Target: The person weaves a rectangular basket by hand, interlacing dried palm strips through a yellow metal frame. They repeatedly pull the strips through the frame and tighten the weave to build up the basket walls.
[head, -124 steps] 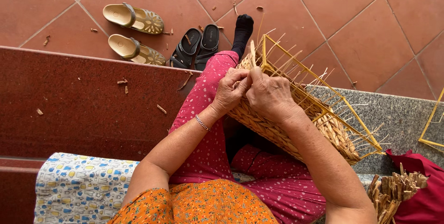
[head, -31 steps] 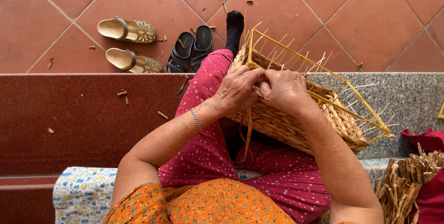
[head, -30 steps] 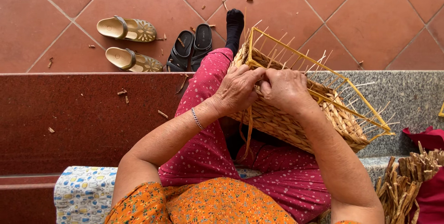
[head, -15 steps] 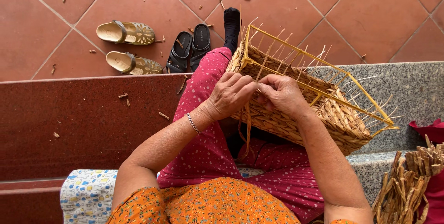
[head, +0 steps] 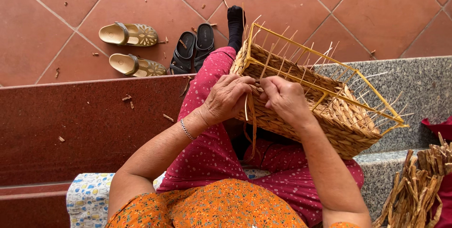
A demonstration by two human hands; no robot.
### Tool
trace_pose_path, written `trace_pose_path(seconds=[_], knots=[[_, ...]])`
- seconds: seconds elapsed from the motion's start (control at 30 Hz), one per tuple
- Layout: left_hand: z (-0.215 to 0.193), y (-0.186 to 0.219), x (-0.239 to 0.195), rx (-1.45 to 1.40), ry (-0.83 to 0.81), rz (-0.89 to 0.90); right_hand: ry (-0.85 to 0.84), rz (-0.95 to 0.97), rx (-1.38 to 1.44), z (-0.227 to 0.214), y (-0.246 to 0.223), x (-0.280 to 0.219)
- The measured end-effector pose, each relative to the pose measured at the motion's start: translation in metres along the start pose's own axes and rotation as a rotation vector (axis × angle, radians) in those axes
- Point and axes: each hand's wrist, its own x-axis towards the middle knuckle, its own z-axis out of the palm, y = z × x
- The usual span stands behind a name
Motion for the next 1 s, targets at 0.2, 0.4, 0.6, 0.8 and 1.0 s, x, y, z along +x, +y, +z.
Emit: trace_pose_path(seconds=[0.2,0.4,0.6,0.8,1.0], knots=[[0.001,-0.006,-0.001,-0.029,0.010,0.051,0.337,-0.214,-0.242,0.032,0.012,-0.001],[0.013,-0.018,0.002,-0.017,-0.038,-0.142,0.544,-0.482,-0.528,0.055,0.026,-0.006],[0.035,-0.014,0.021,0.121,-0.035,-0.310,0.605,-0.534,-0.494,0.059,0.032,-0.049],[0.016,-0.006,0.028,-0.005,-0.096,-0.364,0.625,-0.501,-0.414,0.030,0.062,-0.059],[0.015,-0.002,0.043,0.081,-0.189,-0.389,0.591,-0.403,-0.375,0.020,0.064,-0.030]])
